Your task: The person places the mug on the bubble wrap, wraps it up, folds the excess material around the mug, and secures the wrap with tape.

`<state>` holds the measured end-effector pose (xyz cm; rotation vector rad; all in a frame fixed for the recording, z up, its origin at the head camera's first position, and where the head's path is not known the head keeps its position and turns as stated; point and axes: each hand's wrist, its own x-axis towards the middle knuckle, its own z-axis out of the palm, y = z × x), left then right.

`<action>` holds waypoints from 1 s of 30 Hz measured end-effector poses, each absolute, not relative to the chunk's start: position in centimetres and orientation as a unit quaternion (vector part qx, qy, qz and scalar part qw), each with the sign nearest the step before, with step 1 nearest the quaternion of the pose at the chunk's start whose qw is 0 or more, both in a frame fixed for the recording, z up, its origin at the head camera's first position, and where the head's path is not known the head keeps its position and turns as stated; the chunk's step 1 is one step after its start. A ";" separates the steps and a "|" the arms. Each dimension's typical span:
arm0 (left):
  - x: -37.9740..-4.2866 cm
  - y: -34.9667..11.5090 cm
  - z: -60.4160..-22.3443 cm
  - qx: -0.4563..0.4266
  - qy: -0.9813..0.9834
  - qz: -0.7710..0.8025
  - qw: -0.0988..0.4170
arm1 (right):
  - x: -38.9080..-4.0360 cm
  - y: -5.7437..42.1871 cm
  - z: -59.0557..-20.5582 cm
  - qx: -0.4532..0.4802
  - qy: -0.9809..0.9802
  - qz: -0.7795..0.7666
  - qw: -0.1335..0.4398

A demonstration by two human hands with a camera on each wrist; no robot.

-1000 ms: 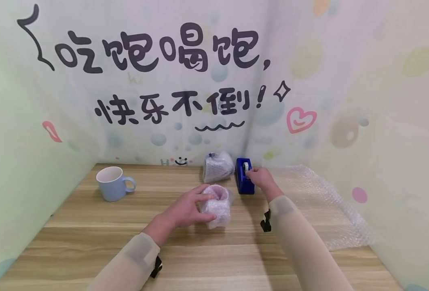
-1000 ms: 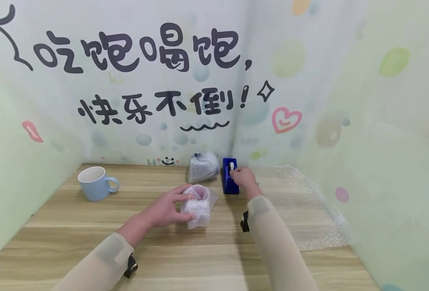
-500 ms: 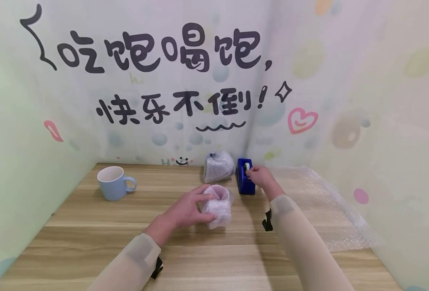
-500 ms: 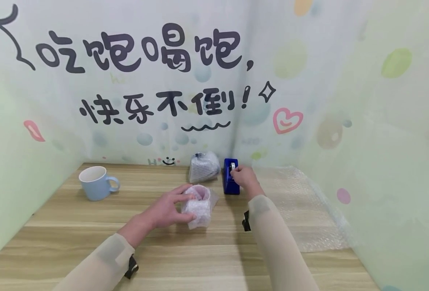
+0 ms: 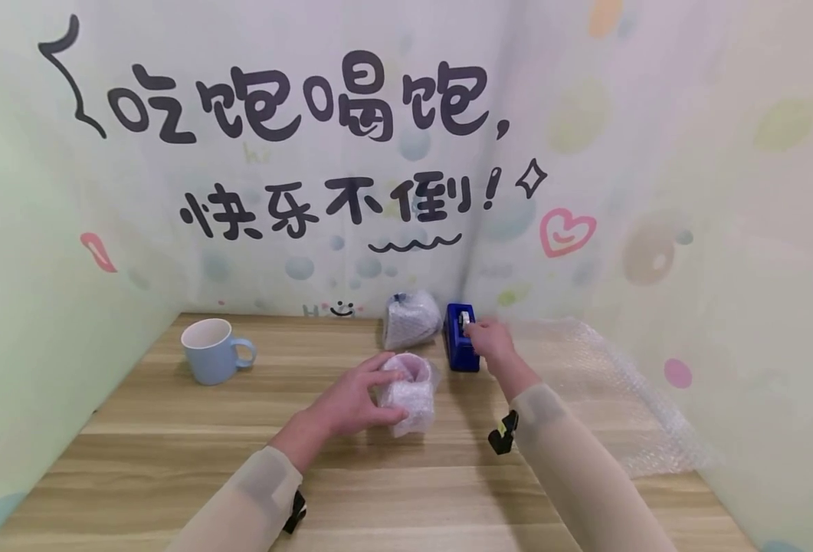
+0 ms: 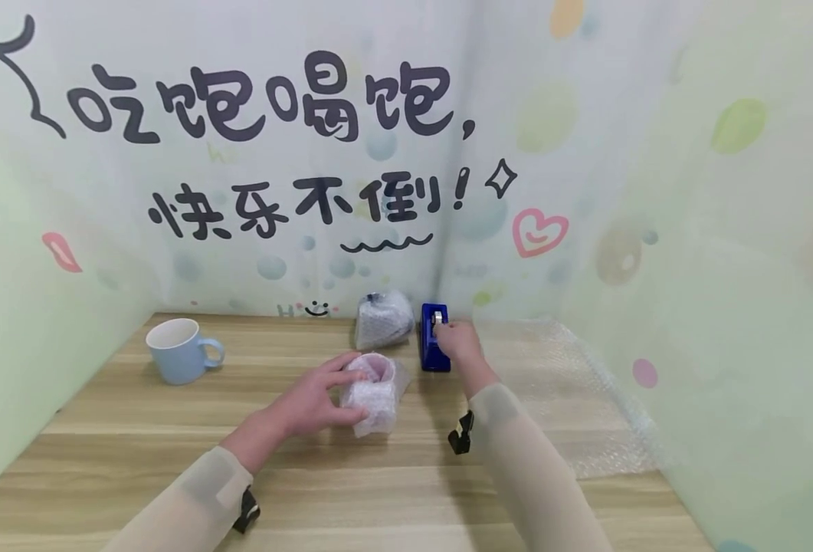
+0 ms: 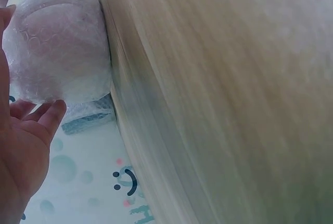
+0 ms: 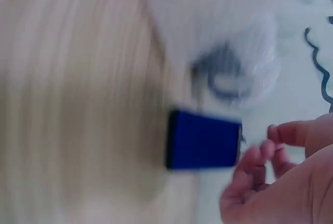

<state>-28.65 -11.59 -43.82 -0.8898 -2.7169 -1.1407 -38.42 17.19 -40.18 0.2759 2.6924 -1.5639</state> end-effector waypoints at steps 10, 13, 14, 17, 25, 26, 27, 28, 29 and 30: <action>-28.6 -11.6 -44.2 -0.290 -0.882 -0.369 0.036 | -36.5 15.7 -42.8 0.135 0.750 -0.647 -0.019; -28.6 -11.6 -44.2 -0.285 -0.882 -0.374 0.033 | -36.2 15.5 -43.2 0.127 0.730 -0.670 -0.041; -28.5 -11.5 -44.2 -0.282 -0.882 -0.375 0.033 | -36.0 15.4 -43.2 0.122 0.722 -0.680 -0.045; -28.5 -11.5 -44.1 -0.278 -0.881 -0.381 0.031 | -35.6 15.3 -43.3 0.105 0.699 -0.706 -0.048; -28.5 -11.4 -44.2 -0.276 -0.881 -0.383 0.026 | -34.1 15.8 -43.3 0.070 0.652 -0.754 -0.037; -28.5 -11.5 -44.2 -0.274 -0.881 -0.384 0.025 | -34.0 16.0 -43.3 0.065 0.648 -0.759 -0.034; -28.5 -11.5 -44.2 -0.272 -0.881 -0.385 0.024 | -33.8 16.1 -43.3 0.062 0.640 -0.765 -0.032; -28.5 -11.5 -44.3 -0.271 -0.881 -0.387 0.023 | -33.7 16.3 -43.4 0.058 0.634 -0.771 -0.030; -28.5 -11.5 -44.3 -0.270 -0.881 -0.388 0.022 | -33.6 16.4 -43.4 0.056 0.628 -0.776 -0.028; -28.5 -11.5 -44.3 -0.269 -0.881 -0.388 0.022 | -33.6 16.6 -43.5 0.053 0.622 -0.781 -0.026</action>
